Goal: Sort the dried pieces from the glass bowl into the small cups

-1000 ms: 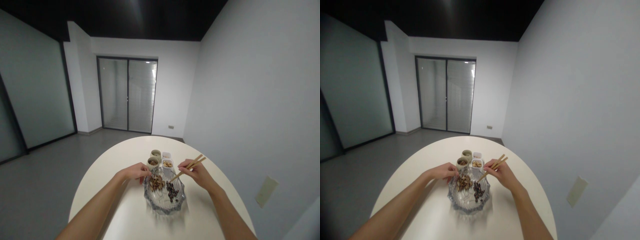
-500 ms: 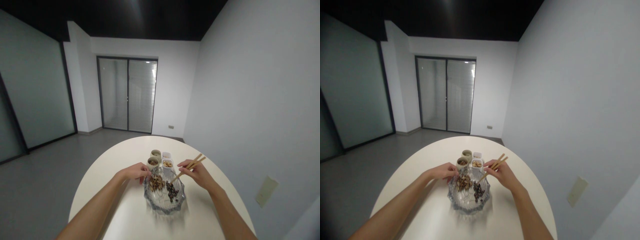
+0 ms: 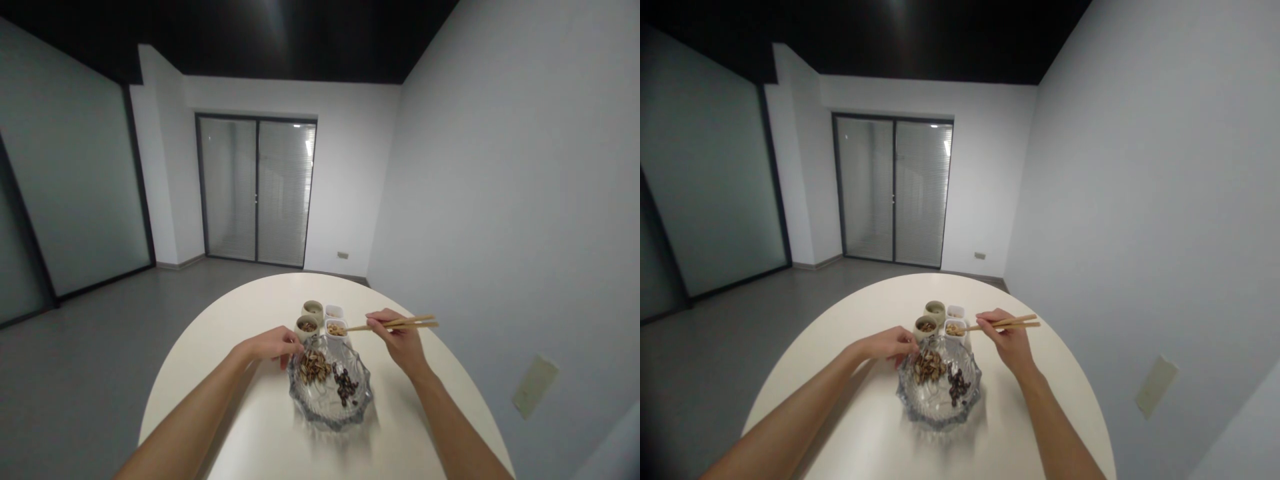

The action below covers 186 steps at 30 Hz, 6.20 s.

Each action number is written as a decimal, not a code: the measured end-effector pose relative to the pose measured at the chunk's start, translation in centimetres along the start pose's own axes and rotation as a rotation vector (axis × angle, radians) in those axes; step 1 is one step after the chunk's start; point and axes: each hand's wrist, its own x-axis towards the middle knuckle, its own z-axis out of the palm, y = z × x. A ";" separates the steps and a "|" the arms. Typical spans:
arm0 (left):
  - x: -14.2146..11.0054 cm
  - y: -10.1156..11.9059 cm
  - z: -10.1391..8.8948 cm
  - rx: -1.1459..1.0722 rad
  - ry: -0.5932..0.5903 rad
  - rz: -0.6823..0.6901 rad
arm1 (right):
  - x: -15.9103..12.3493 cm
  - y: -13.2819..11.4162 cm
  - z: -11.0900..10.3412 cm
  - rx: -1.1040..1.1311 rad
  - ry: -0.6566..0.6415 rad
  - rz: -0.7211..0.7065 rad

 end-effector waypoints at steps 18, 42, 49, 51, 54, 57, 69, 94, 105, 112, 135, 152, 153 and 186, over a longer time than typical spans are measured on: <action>0.1 -0.1 0.0 -0.004 0.000 0.000 | 3.7 4.4 6.3 -0.043 0.019 -0.003; 0.0 0.1 0.2 0.014 -0.004 0.008 | 1.4 2.0 1.9 0.070 0.062 0.214; -0.2 0.5 0.2 0.022 0.004 -0.015 | 0.4 -0.2 -0.5 0.014 -0.172 0.271; -0.2 0.6 0.2 0.026 0.001 -0.015 | 0.3 -0.4 -0.5 -0.008 -0.226 0.270; -0.2 0.7 0.2 0.027 -0.003 -0.016 | 0.2 -0.5 -0.3 -0.025 -0.270 0.267; -0.2 0.7 0.2 0.031 0.002 -0.028 | 0.2 -0.4 -0.3 -0.028 -0.300 0.263; -0.3 0.8 0.2 0.041 0.009 -0.042 | 0.2 -1.1 -0.7 -0.001 -0.377 0.254; -0.2 0.5 0.1 0.018 0.007 -0.013 | -0.1 -0.6 -1.0 -0.049 -0.429 0.199; -0.4 0.9 0.1 0.021 0.008 -0.012 | 0.1 -1.3 -1.0 -0.034 -0.443 0.173; -0.4 1.0 0.2 0.023 0.005 -0.022 | 0.1 -1.0 -0.9 -0.017 -0.366 0.144; -0.3 0.6 0.1 -0.011 0.002 0.020 | 4.3 2.8 3.4 0.169 0.036 0.181; -0.1 0.3 0.0 0.010 -0.001 -0.003 | 4.0 5.5 5.1 0.075 -0.037 0.219; -0.1 0.3 0.0 0.007 0.001 -0.001 | 3.9 5.3 5.0 0.083 -0.029 0.221; -0.1 0.4 0.2 0.016 0.002 -0.015 | 0.4 0.4 -1.4 0.071 -0.294 0.309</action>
